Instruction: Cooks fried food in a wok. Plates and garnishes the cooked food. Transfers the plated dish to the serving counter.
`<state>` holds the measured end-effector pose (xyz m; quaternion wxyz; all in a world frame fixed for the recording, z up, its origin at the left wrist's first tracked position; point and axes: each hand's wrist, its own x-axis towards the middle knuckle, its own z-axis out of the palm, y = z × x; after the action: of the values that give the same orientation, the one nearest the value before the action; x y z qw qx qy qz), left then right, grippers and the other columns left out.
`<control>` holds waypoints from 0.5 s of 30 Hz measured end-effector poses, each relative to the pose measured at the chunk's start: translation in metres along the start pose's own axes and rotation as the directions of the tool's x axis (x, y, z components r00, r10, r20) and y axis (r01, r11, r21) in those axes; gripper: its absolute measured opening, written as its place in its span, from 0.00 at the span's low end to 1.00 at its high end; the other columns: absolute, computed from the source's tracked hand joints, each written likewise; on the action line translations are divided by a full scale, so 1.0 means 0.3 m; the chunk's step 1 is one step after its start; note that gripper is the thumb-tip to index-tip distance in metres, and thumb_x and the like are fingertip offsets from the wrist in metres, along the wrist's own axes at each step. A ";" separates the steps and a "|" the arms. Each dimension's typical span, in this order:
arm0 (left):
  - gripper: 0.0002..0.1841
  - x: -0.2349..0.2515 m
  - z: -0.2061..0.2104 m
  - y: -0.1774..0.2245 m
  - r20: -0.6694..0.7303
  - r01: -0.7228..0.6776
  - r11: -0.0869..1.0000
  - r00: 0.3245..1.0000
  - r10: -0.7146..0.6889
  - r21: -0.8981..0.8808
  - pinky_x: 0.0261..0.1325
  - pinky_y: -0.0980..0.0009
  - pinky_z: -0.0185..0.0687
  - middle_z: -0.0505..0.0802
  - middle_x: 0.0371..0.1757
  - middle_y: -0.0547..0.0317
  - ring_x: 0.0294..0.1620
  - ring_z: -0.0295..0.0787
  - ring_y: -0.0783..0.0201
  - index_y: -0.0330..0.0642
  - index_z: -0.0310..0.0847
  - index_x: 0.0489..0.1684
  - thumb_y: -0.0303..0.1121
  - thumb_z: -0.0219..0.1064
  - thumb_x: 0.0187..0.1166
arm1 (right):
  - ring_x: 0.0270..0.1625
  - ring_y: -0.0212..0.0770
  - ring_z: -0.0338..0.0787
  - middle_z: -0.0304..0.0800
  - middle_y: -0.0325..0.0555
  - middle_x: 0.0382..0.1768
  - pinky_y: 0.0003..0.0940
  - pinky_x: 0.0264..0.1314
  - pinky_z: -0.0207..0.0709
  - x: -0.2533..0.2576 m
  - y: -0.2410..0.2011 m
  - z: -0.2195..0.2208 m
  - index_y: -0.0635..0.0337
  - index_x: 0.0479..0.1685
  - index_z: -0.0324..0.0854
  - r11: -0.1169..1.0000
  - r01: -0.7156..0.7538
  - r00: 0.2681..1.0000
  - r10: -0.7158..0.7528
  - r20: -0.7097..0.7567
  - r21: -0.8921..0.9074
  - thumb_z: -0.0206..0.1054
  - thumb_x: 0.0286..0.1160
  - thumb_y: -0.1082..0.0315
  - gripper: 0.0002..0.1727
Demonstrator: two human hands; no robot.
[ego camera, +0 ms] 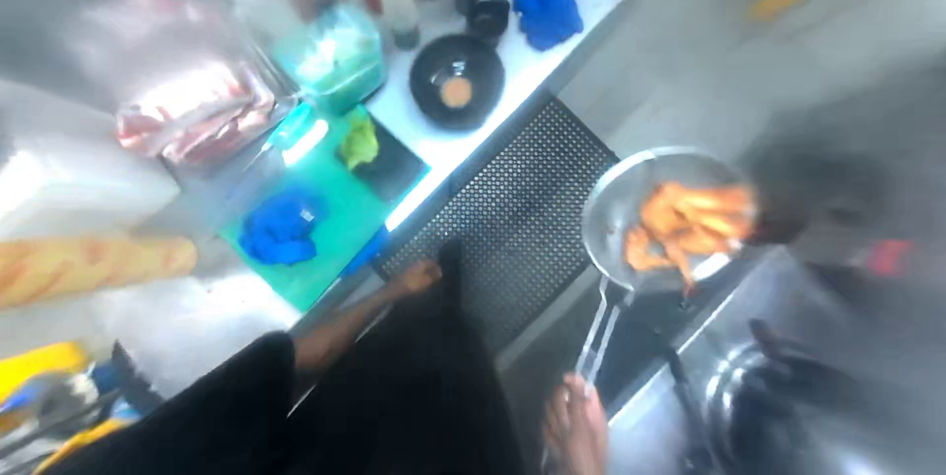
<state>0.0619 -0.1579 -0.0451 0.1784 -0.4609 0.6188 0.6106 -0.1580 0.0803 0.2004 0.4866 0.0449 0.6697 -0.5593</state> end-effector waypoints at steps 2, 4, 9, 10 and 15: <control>0.23 -0.024 -0.065 -0.001 -0.045 0.024 0.987 0.998 -0.031 -0.161 0.72 0.51 0.80 0.90 0.64 0.38 0.64 0.89 0.49 0.33 0.78 0.73 0.41 0.58 0.91 | 0.05 0.21 0.59 0.64 0.28 0.11 0.17 0.03 0.58 0.193 -0.071 0.166 0.55 0.51 0.71 0.999 -0.021 0.981 0.029 0.192 -0.044 0.44 0.96 0.60 0.13; 0.21 -0.056 -0.105 -0.009 -0.090 0.032 0.909 0.993 -0.077 -0.417 0.65 0.57 0.87 0.91 0.62 0.41 0.59 0.92 0.54 0.34 0.76 0.73 0.39 0.59 0.91 | 0.06 0.21 0.57 0.62 0.28 0.11 0.16 0.04 0.56 0.340 -0.136 0.352 0.57 0.50 0.70 0.994 -0.040 0.942 0.072 0.329 -0.102 0.44 0.96 0.61 0.12; 0.19 -0.164 -0.197 0.021 -0.253 -0.121 0.685 0.963 -0.095 -0.718 0.61 0.60 0.91 0.92 0.61 0.46 0.57 0.94 0.56 0.34 0.77 0.72 0.38 0.58 0.91 | 0.09 0.23 0.58 0.62 0.30 0.13 0.17 0.09 0.56 0.591 -0.132 0.763 0.59 0.48 0.70 0.974 -0.061 0.861 0.163 0.483 -0.220 0.45 0.97 0.60 0.14; 0.19 -0.181 -0.208 0.029 -0.286 -0.161 0.648 0.954 -0.092 -0.745 0.60 0.60 0.91 0.93 0.60 0.47 0.56 0.94 0.57 0.34 0.77 0.71 0.38 0.58 0.91 | 0.09 0.23 0.59 0.62 0.31 0.14 0.17 0.09 0.57 0.620 -0.109 0.824 0.60 0.49 0.70 0.972 -0.076 0.859 0.176 0.480 -0.221 0.45 0.97 0.60 0.14; 0.19 -0.237 -0.262 0.070 -0.412 -0.312 0.492 0.905 -0.106 -0.813 0.61 0.61 0.90 0.93 0.62 0.48 0.58 0.94 0.58 0.33 0.77 0.72 0.36 0.58 0.91 | 0.09 0.23 0.59 0.64 0.32 0.14 0.17 0.08 0.56 0.698 -0.077 0.966 0.61 0.52 0.72 0.951 -0.066 0.875 0.200 0.441 -0.301 0.46 0.97 0.59 0.16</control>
<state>0.1085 -0.2087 0.0381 -0.2479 -0.5651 0.2785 0.7360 -0.1070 -0.2593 0.0985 0.6724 -0.1127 0.5994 -0.4194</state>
